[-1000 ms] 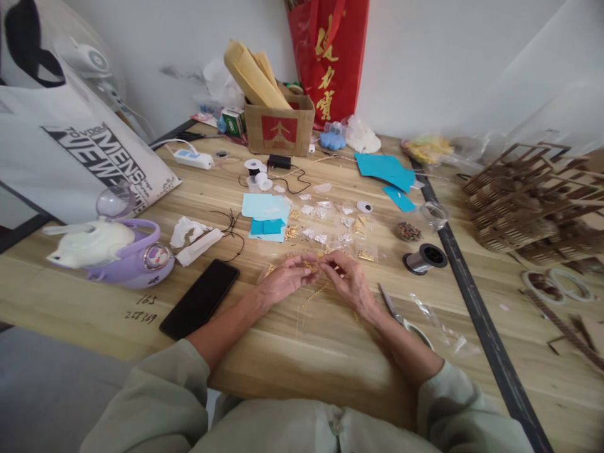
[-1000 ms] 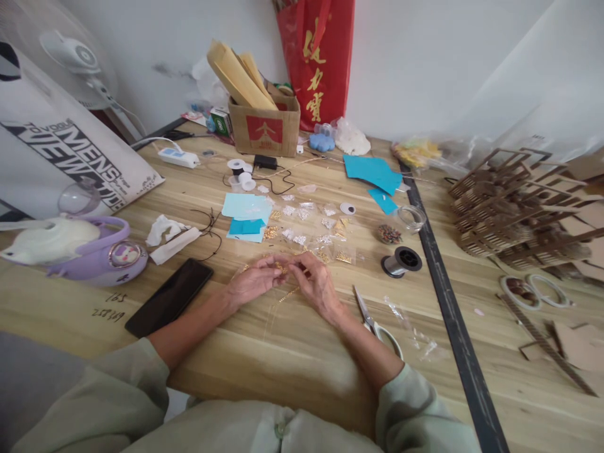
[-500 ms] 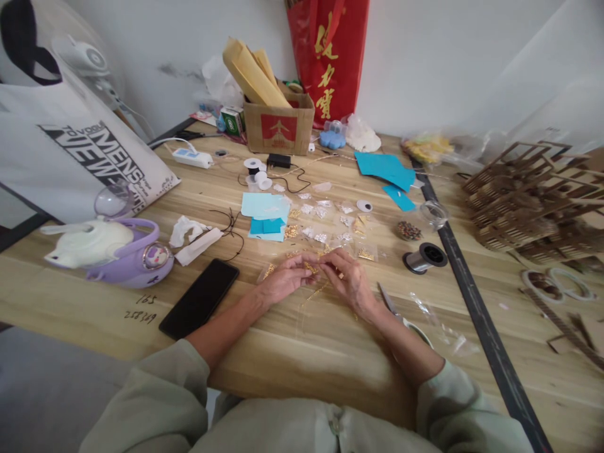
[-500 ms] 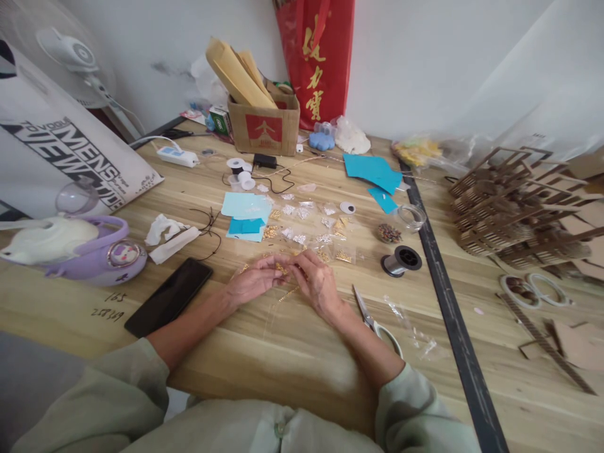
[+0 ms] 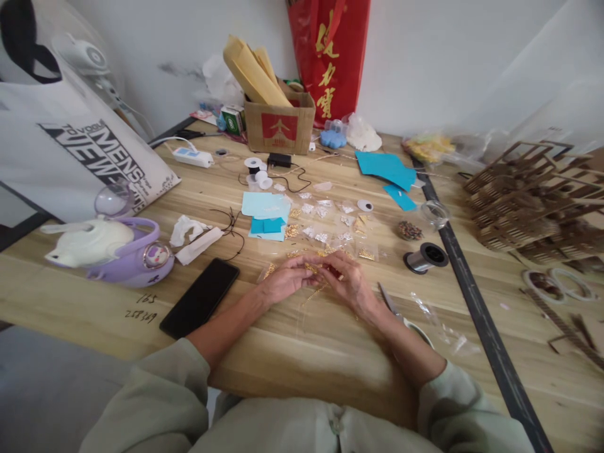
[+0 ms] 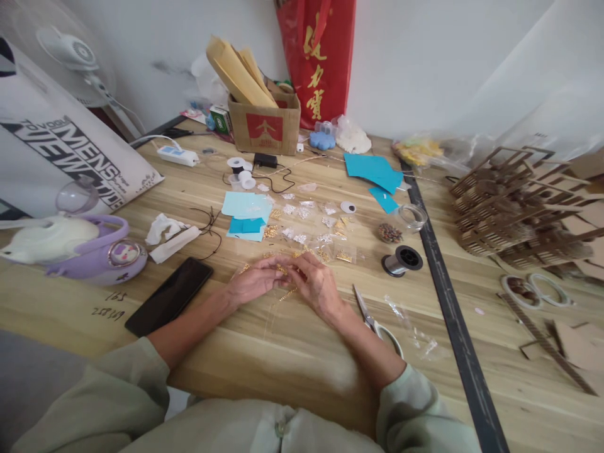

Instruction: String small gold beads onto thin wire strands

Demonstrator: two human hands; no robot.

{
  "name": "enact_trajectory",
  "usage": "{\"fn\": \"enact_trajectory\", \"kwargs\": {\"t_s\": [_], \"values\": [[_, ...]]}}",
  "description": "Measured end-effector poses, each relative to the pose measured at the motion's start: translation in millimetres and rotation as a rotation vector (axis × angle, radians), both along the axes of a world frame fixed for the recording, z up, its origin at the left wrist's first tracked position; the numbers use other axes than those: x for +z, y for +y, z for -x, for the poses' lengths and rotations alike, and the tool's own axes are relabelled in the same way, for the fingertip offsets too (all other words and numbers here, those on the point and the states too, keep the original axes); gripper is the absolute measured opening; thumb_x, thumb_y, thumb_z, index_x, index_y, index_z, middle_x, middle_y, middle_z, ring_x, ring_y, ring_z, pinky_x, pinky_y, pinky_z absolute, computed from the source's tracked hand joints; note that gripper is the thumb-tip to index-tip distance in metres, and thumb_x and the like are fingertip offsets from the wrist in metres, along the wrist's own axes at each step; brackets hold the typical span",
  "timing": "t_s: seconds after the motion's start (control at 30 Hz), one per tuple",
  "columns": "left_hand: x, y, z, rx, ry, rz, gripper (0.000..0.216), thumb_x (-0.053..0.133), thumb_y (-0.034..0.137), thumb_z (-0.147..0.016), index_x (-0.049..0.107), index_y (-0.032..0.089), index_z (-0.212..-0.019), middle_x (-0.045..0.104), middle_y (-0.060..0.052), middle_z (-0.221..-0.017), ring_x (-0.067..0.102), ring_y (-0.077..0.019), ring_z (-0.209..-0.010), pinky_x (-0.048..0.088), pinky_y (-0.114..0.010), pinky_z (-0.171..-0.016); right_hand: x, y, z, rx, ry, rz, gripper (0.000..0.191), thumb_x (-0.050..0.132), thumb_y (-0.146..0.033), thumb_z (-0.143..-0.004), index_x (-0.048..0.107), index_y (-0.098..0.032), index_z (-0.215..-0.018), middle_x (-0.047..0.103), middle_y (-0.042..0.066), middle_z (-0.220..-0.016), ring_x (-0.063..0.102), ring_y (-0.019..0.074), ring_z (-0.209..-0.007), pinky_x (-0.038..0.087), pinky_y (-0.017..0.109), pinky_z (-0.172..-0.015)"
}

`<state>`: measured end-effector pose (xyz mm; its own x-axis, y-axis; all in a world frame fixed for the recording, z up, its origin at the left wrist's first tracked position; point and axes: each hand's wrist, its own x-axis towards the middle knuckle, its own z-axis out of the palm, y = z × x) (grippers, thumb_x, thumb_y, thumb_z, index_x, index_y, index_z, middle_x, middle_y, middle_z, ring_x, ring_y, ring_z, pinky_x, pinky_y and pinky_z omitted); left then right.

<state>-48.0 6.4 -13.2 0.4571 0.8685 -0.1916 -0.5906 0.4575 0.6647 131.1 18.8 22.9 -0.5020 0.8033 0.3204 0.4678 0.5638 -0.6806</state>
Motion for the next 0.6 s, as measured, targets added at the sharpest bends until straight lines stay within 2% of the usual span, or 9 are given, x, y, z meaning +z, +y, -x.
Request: {"fn": "enact_trajectory", "kwargs": {"t_s": [0.23,0.47,0.53,0.6], "values": [[0.0,0.4,0.0,-0.01,0.015,0.0,0.027,0.07,0.008,-0.072,0.066,0.011,-0.099,0.069,-0.009,-0.091,0.065,-0.0153,-0.079,0.049,-0.028,-0.076,3.3,-1.0,1.1,-0.045,0.034,0.014,0.01,0.055,-0.027,-0.089,0.061,-0.021,-0.093,0.063,0.004,-0.077,0.059,0.0164,-0.067,0.047,0.028,-0.059],[3.6,2.8,4.4,0.011,0.01,0.03,0.025,0.067,0.007,-0.073,0.066,0.01,-0.097,0.069,-0.009,-0.083,0.065,-0.0143,-0.076,0.05,-0.025,-0.074,13.2,3.1,-5.7,-0.007,0.058,-0.045,0.013,0.047,-0.022,-0.091,0.058,-0.021,-0.1,0.064,0.007,-0.094,0.061,0.0172,-0.077,0.049,0.03,-0.067],[5.1,5.2,7.6,0.045,0.004,0.052,0.023,0.065,0.006,-0.073,0.066,0.009,-0.096,0.069,-0.009,-0.081,0.066,-0.015,-0.076,0.051,-0.024,-0.071,17.9,7.7,-13.9,-0.009,0.021,-0.048,0.012,0.048,-0.021,-0.09,0.057,-0.021,-0.099,0.064,0.006,-0.093,0.06,0.0164,-0.076,0.047,0.028,-0.066],[6.5,8.2,11.3,0.099,-0.015,0.09,0.022,0.062,0.004,-0.073,0.066,0.009,-0.095,0.069,-0.009,-0.081,0.066,-0.0151,-0.075,0.051,-0.023,-0.069,21.4,11.0,-22.5,0.039,-0.142,-0.029,0.01,0.05,-0.019,-0.089,0.059,-0.021,-0.094,0.065,0.004,-0.085,0.06,0.0156,-0.071,0.044,0.026,-0.063]]}}
